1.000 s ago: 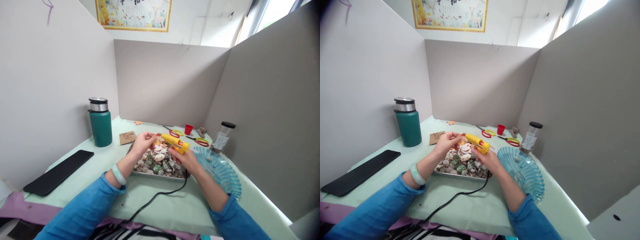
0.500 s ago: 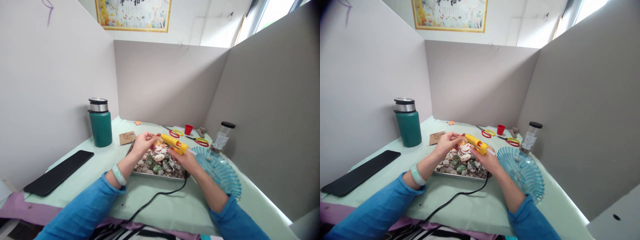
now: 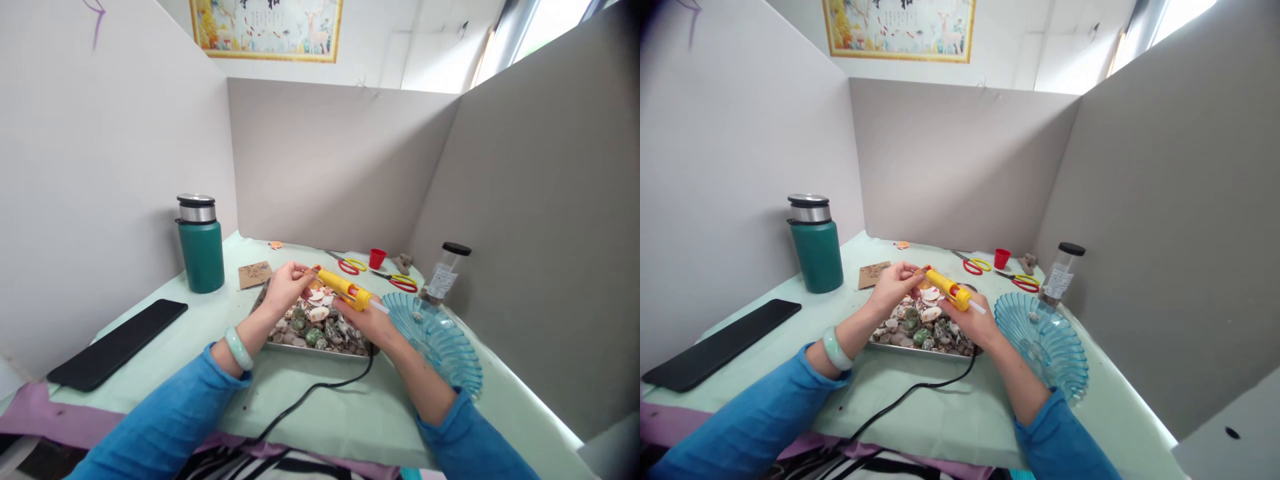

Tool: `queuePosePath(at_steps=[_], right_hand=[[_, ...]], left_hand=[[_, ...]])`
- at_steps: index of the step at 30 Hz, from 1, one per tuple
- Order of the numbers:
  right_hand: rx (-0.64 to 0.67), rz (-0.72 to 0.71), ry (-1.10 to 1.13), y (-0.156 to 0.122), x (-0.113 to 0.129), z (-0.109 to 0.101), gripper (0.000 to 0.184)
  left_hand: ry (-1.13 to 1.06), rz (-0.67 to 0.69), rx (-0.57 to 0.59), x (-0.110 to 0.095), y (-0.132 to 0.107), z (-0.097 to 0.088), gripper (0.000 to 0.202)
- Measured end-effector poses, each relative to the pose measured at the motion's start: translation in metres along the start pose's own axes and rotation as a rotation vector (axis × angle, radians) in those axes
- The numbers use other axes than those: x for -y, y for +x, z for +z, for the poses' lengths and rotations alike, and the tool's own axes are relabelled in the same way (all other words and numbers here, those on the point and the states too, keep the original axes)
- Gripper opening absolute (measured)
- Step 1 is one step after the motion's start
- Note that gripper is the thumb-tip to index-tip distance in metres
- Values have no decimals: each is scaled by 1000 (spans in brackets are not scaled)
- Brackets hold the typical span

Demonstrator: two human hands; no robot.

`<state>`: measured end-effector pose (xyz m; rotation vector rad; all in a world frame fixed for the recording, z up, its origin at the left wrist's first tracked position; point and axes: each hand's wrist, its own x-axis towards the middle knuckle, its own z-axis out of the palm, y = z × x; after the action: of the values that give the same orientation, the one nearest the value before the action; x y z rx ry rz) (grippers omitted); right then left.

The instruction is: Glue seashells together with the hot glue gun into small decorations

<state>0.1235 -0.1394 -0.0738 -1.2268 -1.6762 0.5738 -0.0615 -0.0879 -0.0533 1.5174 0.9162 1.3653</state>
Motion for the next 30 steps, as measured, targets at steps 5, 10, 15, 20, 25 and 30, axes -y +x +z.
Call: queuePosePath(at_steps=[5, 10, 15, 20, 25, 30], right_hand=[[-24, 13, -15, 0, 1, 0, 32], [-35, 55, -24, -1, 4, -1, 34], [-40, 31, -36, 0, 2, 0, 33], [-49, 39, -55, 0, 5, -2, 33], [-56, 15, -56, -1, 6, -1, 35], [-58, 13, -50, -1, 5, -1, 34]], left_hand=[[7, 18, 9, 2, 1, 0, 34], [15, -5, 10, -1, 0, 0, 35], [21, 11, 0, -2, -2, 1, 33], [41, 28, -10, -3, -1, 1, 31], [68, 66, -13, -2, -1, 0, 33], [52, 70, 2, -2, -2, 1, 33]])
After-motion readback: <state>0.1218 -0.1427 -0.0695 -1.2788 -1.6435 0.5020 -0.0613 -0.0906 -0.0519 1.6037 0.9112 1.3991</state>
